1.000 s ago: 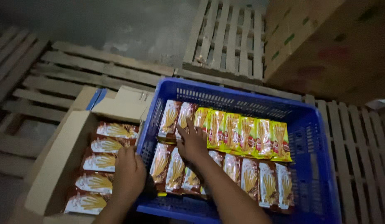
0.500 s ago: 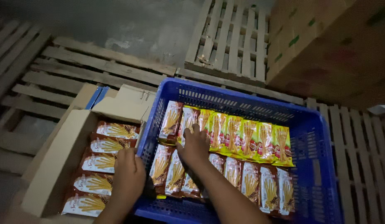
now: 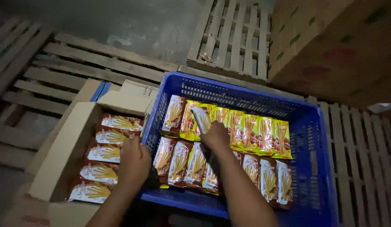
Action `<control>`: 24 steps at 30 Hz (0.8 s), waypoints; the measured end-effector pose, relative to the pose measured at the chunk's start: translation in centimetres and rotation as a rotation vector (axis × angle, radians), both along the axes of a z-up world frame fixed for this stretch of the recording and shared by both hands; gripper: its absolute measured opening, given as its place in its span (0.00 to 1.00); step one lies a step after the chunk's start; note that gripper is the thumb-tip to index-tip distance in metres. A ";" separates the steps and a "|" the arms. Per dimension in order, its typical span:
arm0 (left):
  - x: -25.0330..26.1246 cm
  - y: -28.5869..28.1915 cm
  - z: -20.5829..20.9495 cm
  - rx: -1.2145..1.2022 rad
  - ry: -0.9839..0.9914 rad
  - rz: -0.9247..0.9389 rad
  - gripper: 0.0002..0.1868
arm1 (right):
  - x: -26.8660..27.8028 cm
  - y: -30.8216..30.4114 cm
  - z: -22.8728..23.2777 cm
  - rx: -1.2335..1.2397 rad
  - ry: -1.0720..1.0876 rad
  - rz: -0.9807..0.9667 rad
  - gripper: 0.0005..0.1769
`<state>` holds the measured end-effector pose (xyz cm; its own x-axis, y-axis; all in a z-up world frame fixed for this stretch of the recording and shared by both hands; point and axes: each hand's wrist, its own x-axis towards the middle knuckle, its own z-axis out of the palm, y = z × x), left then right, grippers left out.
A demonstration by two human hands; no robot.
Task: The person transfers individually wrapped snack packets from a cardboard box into a blue plastic crate. They arrange the packets in neat rows within the crate and then close the cardboard box flaps.
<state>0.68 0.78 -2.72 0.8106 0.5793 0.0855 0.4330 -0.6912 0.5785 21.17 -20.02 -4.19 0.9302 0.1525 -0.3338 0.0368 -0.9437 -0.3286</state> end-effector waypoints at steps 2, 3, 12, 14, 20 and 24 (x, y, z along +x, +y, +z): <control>-0.1 0.1 -0.8 -0.048 0.028 0.044 0.12 | 1.4 -2.7 -1.4 0.143 0.097 0.086 0.43; 0.3 0.2 -0.3 -0.046 0.025 0.046 0.12 | 1.1 -3.6 0.3 0.145 0.094 0.088 0.43; 0.3 -0.2 0.8 -0.086 -0.109 0.011 0.13 | -8.4 -11.5 11.0 0.231 0.044 0.254 0.39; 0.3 -0.4 2.3 -0.172 -0.214 0.062 0.16 | -10.4 -12.0 11.9 0.277 -0.020 0.303 0.37; -5.1 -4.8 8.1 -0.219 -0.681 -0.372 0.21 | -16.4 -12.7 11.9 0.203 -0.258 0.458 0.38; -9.4 -5.7 8.4 -0.090 -0.495 -0.502 0.33 | -18.4 -11.0 13.2 0.259 -0.269 0.522 0.37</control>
<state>-8.69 -4.90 5.70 0.8597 0.1684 0.4822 -0.2537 -0.6786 0.6893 2.74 -31.04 9.00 0.7579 0.6523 0.0090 0.5828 -0.6708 -0.4586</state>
